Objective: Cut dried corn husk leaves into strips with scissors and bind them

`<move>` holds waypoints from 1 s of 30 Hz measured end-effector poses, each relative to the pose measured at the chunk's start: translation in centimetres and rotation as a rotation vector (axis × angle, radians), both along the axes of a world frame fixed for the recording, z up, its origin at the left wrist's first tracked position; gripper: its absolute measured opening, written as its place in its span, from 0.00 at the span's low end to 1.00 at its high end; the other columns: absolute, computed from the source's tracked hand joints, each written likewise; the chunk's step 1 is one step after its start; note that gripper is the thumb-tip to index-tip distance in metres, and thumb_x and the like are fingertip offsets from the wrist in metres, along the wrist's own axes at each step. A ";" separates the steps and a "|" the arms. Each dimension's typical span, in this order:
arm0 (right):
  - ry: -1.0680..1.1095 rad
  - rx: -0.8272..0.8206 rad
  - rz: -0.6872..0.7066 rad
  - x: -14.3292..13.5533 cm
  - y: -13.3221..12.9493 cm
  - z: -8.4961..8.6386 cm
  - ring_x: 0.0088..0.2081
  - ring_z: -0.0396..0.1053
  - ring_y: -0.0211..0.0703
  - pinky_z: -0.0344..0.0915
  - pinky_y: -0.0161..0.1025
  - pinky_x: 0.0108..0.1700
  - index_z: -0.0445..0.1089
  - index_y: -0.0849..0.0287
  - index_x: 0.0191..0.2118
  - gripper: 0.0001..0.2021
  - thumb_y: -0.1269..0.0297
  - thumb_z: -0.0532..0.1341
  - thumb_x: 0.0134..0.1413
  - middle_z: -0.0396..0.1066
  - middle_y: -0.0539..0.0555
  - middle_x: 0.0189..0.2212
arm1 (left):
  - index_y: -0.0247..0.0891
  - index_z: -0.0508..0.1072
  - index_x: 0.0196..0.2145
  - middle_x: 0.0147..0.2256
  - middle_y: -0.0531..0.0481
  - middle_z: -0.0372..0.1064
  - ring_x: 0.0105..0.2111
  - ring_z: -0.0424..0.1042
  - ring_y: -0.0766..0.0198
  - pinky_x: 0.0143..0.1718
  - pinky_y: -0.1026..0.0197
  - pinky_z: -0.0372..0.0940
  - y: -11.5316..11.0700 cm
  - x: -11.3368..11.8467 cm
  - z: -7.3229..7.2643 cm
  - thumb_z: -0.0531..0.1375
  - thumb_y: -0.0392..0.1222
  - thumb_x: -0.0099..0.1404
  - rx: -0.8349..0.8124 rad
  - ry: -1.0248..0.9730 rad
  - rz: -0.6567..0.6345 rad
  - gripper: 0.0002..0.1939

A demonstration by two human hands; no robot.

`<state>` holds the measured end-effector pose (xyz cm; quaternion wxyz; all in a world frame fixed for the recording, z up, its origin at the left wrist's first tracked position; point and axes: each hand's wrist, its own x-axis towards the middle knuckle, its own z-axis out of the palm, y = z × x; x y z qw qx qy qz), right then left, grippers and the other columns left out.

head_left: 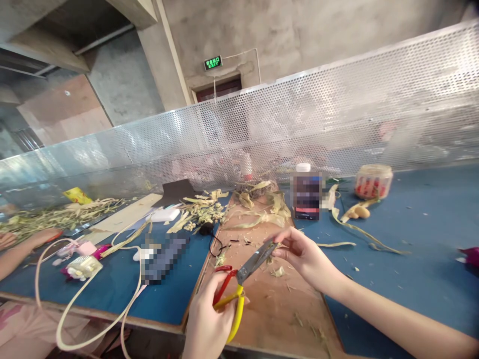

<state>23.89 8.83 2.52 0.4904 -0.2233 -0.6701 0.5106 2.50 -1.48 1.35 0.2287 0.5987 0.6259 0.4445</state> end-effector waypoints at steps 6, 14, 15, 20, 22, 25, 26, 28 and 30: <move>-0.013 -0.001 -0.006 0.1 0.0 0.0 0.36 0.67 0.38 0.64 0.40 0.41 0.59 0.54 0.35 0.07 0.62 0.60 0.54 0.68 0.50 0.37 | 0.41 0.70 0.39 0.31 0.52 0.74 0.30 0.74 0.61 0.31 0.66 0.68 -0.1 0.4 0.9 0.58 0.42 0.58 0.009 0.069 -0.036 0.10; -0.006 0.008 0.018 -0.1 0.2 -0.2 0.36 0.67 0.38 0.64 0.40 0.41 0.60 0.54 0.35 0.07 0.62 0.60 0.54 0.68 0.50 0.36 | 0.41 0.69 0.38 0.30 0.52 0.73 0.30 0.72 0.63 0.32 0.66 0.66 0.1 0.2 0.6 0.58 0.44 0.59 0.017 0.092 -0.037 0.09; -0.009 0.004 0.017 -0.1 0.2 -0.3 0.36 0.67 0.38 0.64 0.40 0.42 0.59 0.54 0.35 0.07 0.62 0.60 0.54 0.68 0.50 0.37 | 0.41 0.69 0.39 0.31 0.52 0.73 0.30 0.72 0.62 0.32 0.66 0.67 0.1 0.1 0.4 0.58 0.45 0.59 0.017 0.087 -0.028 0.11; -0.021 -0.011 0.014 0.0 0.3 -0.5 0.40 0.68 0.40 0.64 0.42 0.43 0.59 0.55 0.35 0.08 0.60 0.60 0.55 0.68 0.52 0.38 | 0.38 0.69 0.43 0.38 0.44 0.74 0.35 0.74 0.56 0.32 0.63 0.68 0.3 -0.5 -0.8 0.62 0.50 0.54 0.081 -0.018 0.114 0.20; -0.027 -0.005 0.000 0.0 0.3 -0.5 0.43 0.67 0.42 0.64 0.42 0.44 0.60 0.55 0.35 0.08 0.60 0.60 0.54 0.68 0.52 0.39 | 0.37 0.69 0.42 0.40 0.43 0.74 0.36 0.74 0.56 0.31 0.63 0.68 0.5 -0.6 -1.2 0.63 0.50 0.52 0.112 -0.128 0.194 0.22; -0.027 0.002 -0.022 0.0 0.2 -0.4 0.40 0.67 0.40 0.64 0.41 0.42 0.60 0.55 0.36 0.08 0.60 0.60 0.54 0.68 0.53 0.40 | 0.37 0.69 0.42 0.42 0.43 0.73 0.28 0.72 0.62 0.26 0.64 0.68 0.7 -0.6 -1.6 0.64 0.52 0.49 0.180 -0.341 0.287 0.24; -0.022 -0.001 -0.027 0.0 0.2 -0.4 0.38 0.67 0.39 0.65 0.40 0.41 0.60 0.55 0.36 0.09 0.60 0.60 0.54 0.68 0.53 0.40 | 0.37 0.69 0.41 0.42 0.43 0.73 0.24 0.70 0.66 0.24 0.64 0.68 0.8 -0.6 -1.6 0.65 0.53 0.48 0.207 -0.408 0.304 0.25; -0.019 -0.010 -0.047 0.0 0.3 -0.4 0.35 0.66 0.37 0.65 0.39 0.39 0.60 0.55 0.37 0.10 0.59 0.61 0.53 0.68 0.52 0.37 | 0.37 0.69 0.40 0.42 0.43 0.73 0.17 0.64 0.72 0.20 0.64 0.67 0.8 -0.8 -1.5 0.65 0.54 0.47 0.250 -0.501 0.304 0.26; -0.026 -0.010 -0.079 -0.1 0.4 -0.5 0.33 0.65 0.36 0.64 0.37 0.36 0.61 0.55 0.38 0.11 0.59 0.63 0.52 0.66 0.49 0.33 | 0.37 0.70 0.40 0.42 0.44 0.73 0.16 0.63 0.73 0.19 0.64 0.66 0.7 -0.9 -1.3 0.65 0.55 0.46 0.281 -0.530 0.295 0.26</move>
